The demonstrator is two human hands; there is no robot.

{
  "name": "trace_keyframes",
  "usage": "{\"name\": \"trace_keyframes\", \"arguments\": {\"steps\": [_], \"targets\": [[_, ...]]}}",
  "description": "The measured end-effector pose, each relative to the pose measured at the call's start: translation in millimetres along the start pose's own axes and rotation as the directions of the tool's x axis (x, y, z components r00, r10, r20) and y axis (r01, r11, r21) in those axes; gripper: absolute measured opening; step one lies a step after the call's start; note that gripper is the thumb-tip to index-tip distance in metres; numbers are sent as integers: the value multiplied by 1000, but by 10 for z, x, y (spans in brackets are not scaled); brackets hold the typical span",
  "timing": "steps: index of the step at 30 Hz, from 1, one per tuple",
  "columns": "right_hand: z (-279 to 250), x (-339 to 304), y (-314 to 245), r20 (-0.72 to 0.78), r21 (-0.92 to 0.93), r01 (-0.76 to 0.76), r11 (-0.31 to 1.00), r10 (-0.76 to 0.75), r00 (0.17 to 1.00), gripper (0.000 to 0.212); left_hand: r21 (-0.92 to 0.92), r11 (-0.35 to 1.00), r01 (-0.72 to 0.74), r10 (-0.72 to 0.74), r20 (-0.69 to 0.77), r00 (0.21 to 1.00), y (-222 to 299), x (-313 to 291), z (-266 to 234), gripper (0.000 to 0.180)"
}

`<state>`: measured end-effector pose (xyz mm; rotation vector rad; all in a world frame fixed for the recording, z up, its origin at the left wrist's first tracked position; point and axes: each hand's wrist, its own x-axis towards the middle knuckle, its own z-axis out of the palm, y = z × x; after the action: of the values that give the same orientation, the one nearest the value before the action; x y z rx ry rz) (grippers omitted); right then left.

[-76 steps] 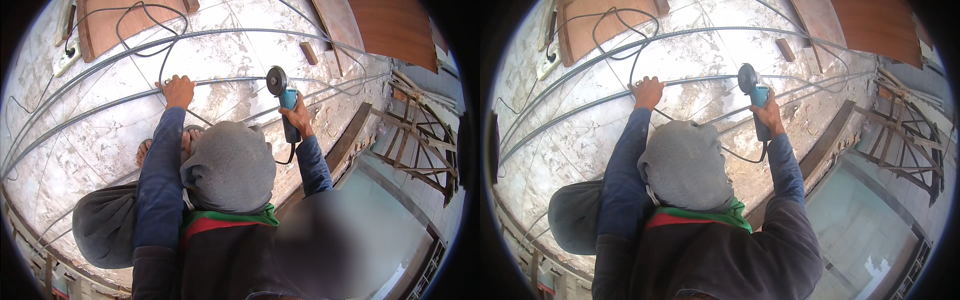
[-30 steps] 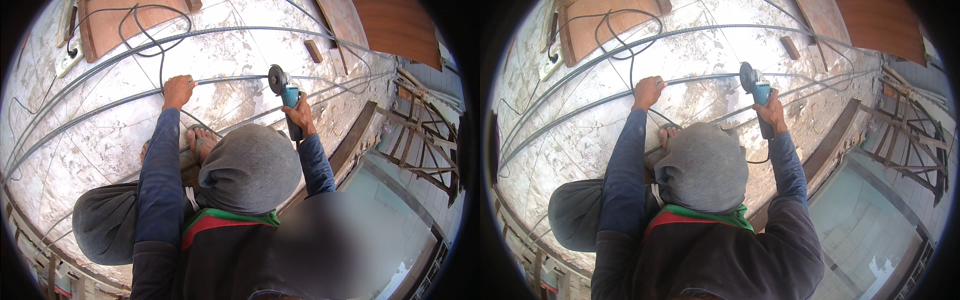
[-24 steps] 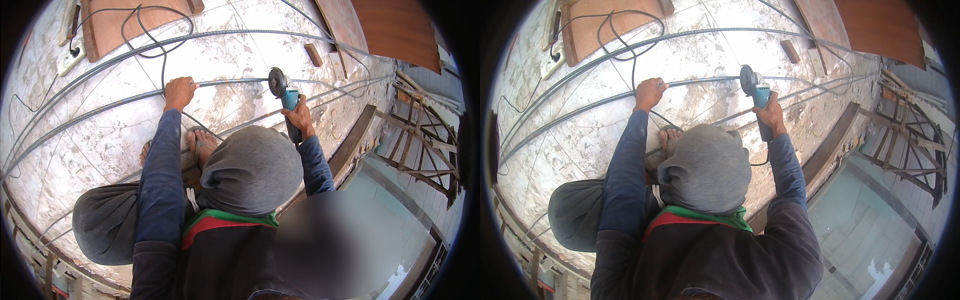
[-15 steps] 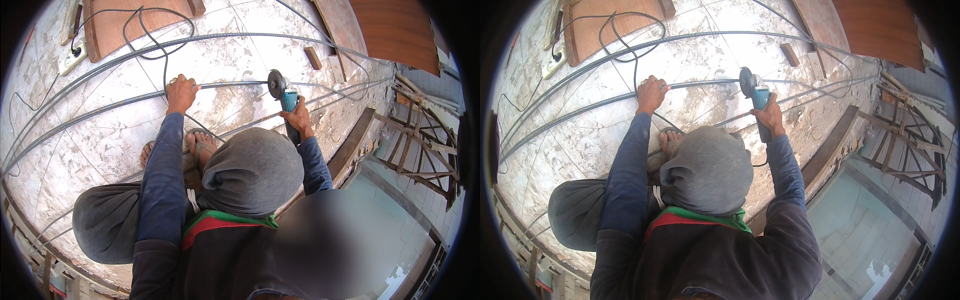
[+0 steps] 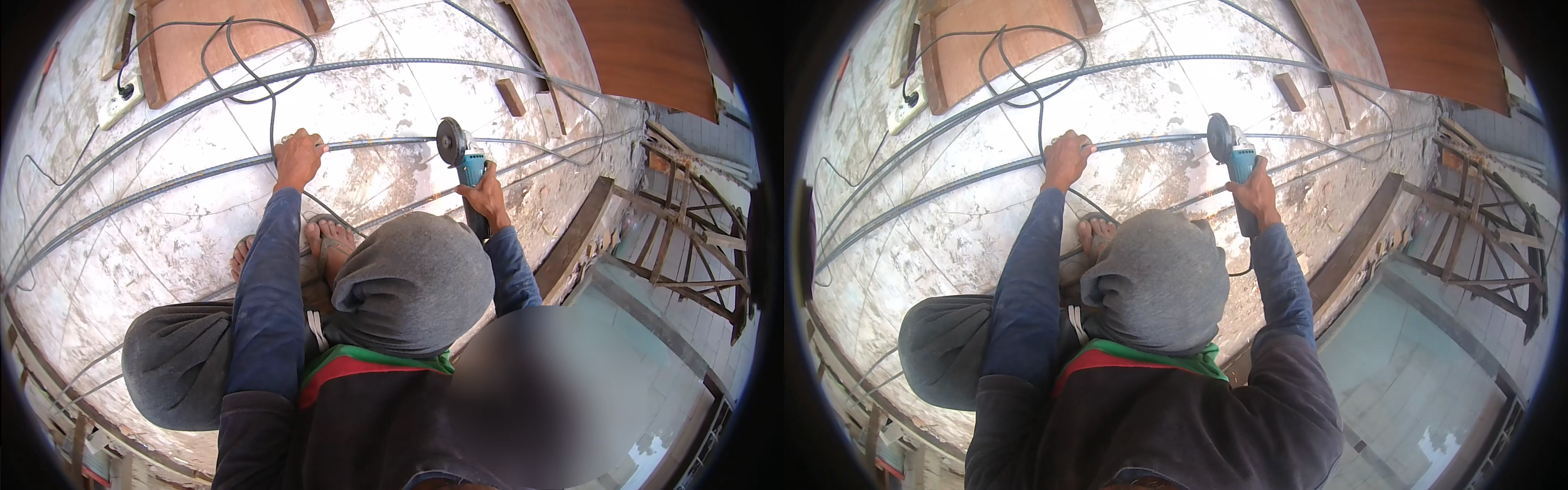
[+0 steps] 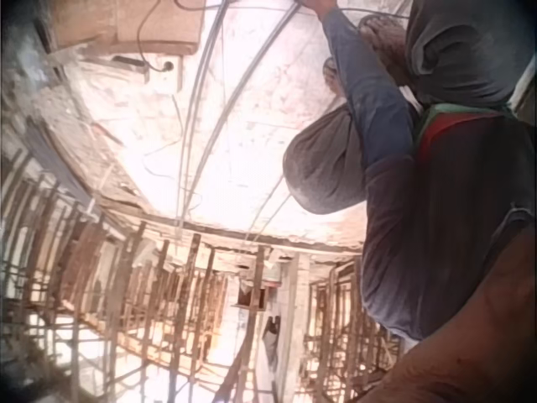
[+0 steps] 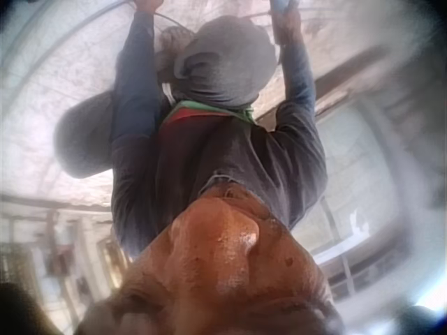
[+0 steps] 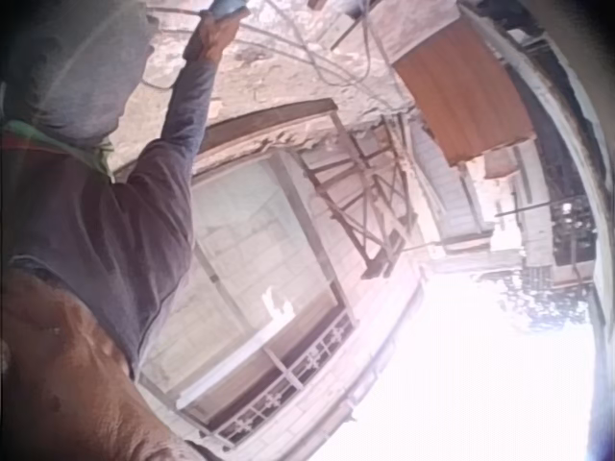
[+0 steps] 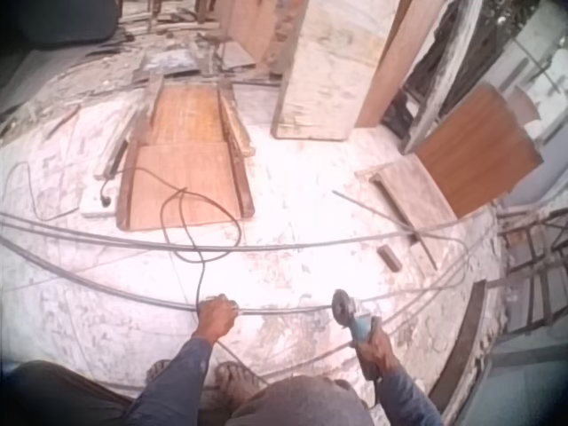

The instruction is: The person uses a power grinder to cut metal rods, holding the rod in place by hand and with a small wooden block while aligning the tool and then adjusting the positions of the rods on the floor.

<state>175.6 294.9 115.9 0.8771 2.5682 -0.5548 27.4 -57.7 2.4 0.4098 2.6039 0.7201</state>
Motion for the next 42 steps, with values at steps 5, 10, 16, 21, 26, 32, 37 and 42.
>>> {"name": "trace_keyframes", "arguments": {"steps": [5,10,16,21,26,32,37,42], "targets": [[-37,88,-153,-5,-23,12,1000,-12,1000,80,-13,1000,10,-10,-6,1000,-66,-11,21,22],[-36,59,-98,7,-19,25,1000,-25,1000,79,15,999,29,-29,24,999,-18,-12,-24,22],[-56,-45,-56,17,-7,-7,1000,7,1000,82,15,999,37,-38,55,998,23,-11,-68,22],[-22,73,-118,-29,-53,7,999,-8,1000,83,-13,998,63,-62,61,996,-22,12,-42,23],[-75,8,-13,-8,-68,-21,997,20,1000,83,-7,999,34,-34,52,998,49,26,-30,21],[8,-325,163,35,-29,-81,996,82,996,86,-13,999,43,-42,50,998,24,26,-45,20],[285,-704,185,-3,578,-182,796,225,974,87,-7,1000,-7,7,-69,998,13,-8,-47,19],[414,-879,224,56,806,-237,543,328,943,77,16,1000,8,-9,82,997,123,11,-4,16]]}}
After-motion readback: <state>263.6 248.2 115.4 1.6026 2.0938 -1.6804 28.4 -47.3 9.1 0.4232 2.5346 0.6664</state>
